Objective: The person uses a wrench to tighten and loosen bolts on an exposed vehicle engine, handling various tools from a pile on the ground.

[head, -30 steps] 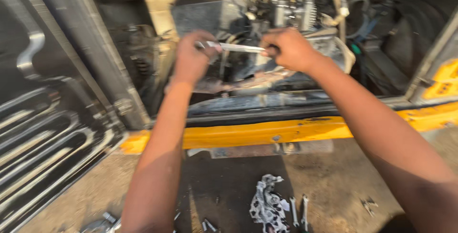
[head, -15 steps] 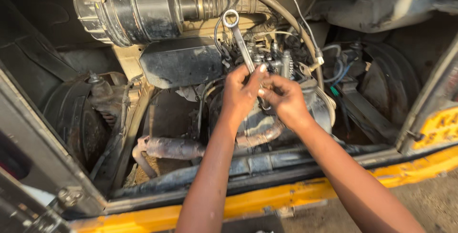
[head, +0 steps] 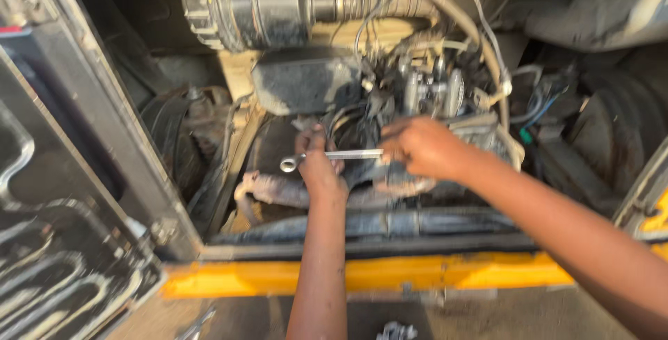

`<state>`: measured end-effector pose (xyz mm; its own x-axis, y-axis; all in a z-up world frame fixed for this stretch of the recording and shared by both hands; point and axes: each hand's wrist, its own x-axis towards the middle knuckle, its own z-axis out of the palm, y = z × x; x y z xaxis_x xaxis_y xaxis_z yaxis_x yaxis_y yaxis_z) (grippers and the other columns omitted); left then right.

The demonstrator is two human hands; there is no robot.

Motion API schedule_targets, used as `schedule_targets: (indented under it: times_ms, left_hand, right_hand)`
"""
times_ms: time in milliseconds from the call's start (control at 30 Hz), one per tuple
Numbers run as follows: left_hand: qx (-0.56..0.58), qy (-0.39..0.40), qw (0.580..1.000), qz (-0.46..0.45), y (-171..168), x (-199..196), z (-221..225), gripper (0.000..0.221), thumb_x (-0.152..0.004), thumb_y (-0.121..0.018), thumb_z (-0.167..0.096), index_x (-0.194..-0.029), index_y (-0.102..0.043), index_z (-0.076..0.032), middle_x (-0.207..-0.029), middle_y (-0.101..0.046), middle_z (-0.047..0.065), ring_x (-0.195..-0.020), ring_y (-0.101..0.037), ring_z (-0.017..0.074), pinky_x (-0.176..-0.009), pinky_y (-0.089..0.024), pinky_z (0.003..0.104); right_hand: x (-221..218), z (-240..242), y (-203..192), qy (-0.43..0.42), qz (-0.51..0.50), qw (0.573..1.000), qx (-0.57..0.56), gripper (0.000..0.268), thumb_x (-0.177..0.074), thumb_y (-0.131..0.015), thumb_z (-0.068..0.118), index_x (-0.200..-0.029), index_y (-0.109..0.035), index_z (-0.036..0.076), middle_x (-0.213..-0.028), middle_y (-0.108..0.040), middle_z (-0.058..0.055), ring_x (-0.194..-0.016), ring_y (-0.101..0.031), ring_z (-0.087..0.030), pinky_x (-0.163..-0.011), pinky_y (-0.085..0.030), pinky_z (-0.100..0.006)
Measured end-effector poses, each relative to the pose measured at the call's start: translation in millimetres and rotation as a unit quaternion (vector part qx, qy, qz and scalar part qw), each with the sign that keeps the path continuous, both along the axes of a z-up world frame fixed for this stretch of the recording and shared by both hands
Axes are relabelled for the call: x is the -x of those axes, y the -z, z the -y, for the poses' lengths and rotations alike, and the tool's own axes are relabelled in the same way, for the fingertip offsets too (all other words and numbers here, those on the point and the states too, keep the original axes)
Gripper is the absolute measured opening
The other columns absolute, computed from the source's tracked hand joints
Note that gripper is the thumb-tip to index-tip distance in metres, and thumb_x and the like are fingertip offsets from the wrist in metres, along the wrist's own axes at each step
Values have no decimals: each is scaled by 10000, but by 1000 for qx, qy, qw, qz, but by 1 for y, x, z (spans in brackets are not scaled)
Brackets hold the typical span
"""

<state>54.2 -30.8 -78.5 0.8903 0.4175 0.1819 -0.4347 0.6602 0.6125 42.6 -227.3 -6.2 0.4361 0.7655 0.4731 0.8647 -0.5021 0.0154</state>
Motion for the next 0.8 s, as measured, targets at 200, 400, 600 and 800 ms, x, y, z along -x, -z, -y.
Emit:
schedule_targets:
  times_ms: [200, 400, 600, 800]
  left_hand:
    - [-62, -148, 987, -22, 22, 64, -43, 279, -885, -686, -164, -1128, -643, -32, -827, -642, 66, -614, -607, 179, -474, -486, 336]
    - [-702, -419, 571, 73, 31, 108, -68, 124, -988, -644, -264, -1050, -706, -176, -1143, -711, 94, -1123, -643, 278, -964, -492, 453]
    - [-765, -239, 597, -18, 16, 97, -59, 210, -974, -640, -239, -1074, -692, -62, -1121, -651, 143, -1089, -553, 372, -967, -387, 498]
    - [-772, -316, 538, 122, -17, 117, -79, 144, -942, -676, -143, -1036, -684, -35, -1044, -640, 145, -1041, -607, 353, -894, -404, 486]
  right_hand:
    - [12, 5, 21, 0, 38, 996, -84, 236, -736, -727, 6, -963, -768, 60, -922, -706, -114, -899, -669, -367, -731, -517, -478]
    - [4, -10, 24, 76, 127, 986, 77, 64, -763, -730, 143, -775, -745, 82, -883, -711, -93, -896, -679, -347, -721, -535, -479]
    - [42, -20, 35, 39, 75, 994, -62, 137, -871, -733, 223, -846, -752, 89, -852, -689, -61, -816, -683, -321, -678, -528, -462]
    - [77, -13, 2, -15, 226, 972, -63, 181, -855, -727, 220, -948, -761, 69, -874, -678, -72, -811, -673, -320, -702, -515, -491]
